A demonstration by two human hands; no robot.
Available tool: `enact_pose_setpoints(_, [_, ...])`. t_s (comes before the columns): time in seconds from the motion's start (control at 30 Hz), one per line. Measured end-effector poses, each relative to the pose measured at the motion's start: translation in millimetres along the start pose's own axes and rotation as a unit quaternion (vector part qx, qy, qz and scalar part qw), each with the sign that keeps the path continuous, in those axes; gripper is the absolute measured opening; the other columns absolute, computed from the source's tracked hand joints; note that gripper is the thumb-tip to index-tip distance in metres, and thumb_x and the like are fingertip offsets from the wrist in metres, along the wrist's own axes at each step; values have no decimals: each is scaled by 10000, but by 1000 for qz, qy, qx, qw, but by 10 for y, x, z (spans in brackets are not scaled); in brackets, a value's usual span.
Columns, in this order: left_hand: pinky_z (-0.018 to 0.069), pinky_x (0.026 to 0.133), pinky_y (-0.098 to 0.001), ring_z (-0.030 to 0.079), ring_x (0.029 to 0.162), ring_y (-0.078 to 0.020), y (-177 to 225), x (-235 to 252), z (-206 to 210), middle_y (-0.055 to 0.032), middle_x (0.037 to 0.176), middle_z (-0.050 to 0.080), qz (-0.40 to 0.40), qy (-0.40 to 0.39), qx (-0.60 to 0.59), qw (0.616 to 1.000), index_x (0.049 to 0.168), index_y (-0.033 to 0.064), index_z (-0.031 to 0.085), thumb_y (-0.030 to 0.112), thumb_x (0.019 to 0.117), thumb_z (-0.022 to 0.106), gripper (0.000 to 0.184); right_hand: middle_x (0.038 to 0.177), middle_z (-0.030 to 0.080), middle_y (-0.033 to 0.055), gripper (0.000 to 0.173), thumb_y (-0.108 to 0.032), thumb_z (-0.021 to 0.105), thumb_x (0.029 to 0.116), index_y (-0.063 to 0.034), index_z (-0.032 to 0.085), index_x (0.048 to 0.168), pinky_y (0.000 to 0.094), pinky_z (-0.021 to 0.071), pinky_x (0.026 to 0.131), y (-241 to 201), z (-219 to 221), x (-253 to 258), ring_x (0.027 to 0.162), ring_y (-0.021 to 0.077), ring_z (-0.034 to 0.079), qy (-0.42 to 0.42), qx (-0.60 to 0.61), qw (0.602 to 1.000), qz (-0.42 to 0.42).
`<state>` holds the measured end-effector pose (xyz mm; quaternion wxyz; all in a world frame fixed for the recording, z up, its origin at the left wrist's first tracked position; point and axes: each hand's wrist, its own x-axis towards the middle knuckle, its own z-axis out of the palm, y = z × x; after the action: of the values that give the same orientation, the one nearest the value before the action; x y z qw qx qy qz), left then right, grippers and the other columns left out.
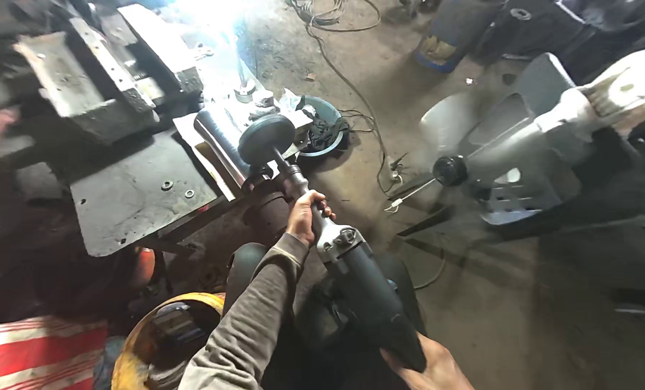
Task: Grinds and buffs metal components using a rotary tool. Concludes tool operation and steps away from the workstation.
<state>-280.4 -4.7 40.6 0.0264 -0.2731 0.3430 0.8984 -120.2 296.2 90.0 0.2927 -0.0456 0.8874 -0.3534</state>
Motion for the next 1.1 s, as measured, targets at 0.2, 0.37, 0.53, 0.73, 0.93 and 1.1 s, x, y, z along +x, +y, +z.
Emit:
enact_pose_setpoints(0.2, [538, 560, -357, 544, 531, -166, -58, 86, 20, -10, 626, 503, -17, 1, -7, 1000, 782, 138, 529, 189, 948, 553, 176, 988, 777, 52, 426, -376, 820, 867, -59, 731, 1137, 420, 609, 920, 45, 4, 12, 946, 134, 744, 2, 25, 1000, -4])
enact_pose_setpoints(0.37, [538, 561, -337, 538, 531, -145, 19, -49, -2, 8, 630, 506, 9, -18, -1, 1000, 761, 158, 524, 186, 955, 526, 196, 991, 775, 72, 474, -423, 814, 864, -50, 726, 1143, 455, 603, 924, -30, -15, -46, 960, 163, 746, 7, -6, 1000, 6])
enact_pose_setpoints(0.53, [534, 577, -336, 540, 532, -131, 129, -196, -179, 24, 622, 513, 57, -36, -9, 998, 780, 175, 535, 185, 959, 506, 181, 984, 776, 102, 521, -462, 791, 875, -41, 717, 1172, 505, 600, 907, -153, -4, -92, 960, 216, 754, -5, -54, 998, -8])
enact_pose_setpoints(0.73, [552, 584, -339, 558, 523, -142, 219, -344, -419, 11, 599, 515, 94, -39, -75, 992, 769, 147, 548, 154, 974, 449, 228, 930, 769, 132, 586, -525, 752, 890, -31, 697, 1201, 576, 599, 835, -270, 27, -121, 905, 294, 759, -28, -85, 996, -21])
enact_pose_setpoints(0.93, [557, 583, -335, 567, 517, -145, 305, -426, -471, 6, 579, 516, 91, -28, -116, 989, 746, 141, 546, 171, 1008, 390, 306, 1008, 754, 180, 626, -425, 726, 934, 23, 596, 1352, 579, 593, 842, -387, -151, -202, 929, 338, 748, -65, -95, 989, -89])
enact_pose_setpoints(1.1, [555, 575, -339, 559, 504, -147, 322, -402, -383, 6, 570, 508, 81, -7, -107, 991, 736, 138, 535, 174, 1007, 402, 304, 1018, 754, 188, 678, -447, 700, 958, 34, 545, 1412, 582, 597, 828, -370, -203, -163, 926, 346, 752, -67, -108, 987, -100])
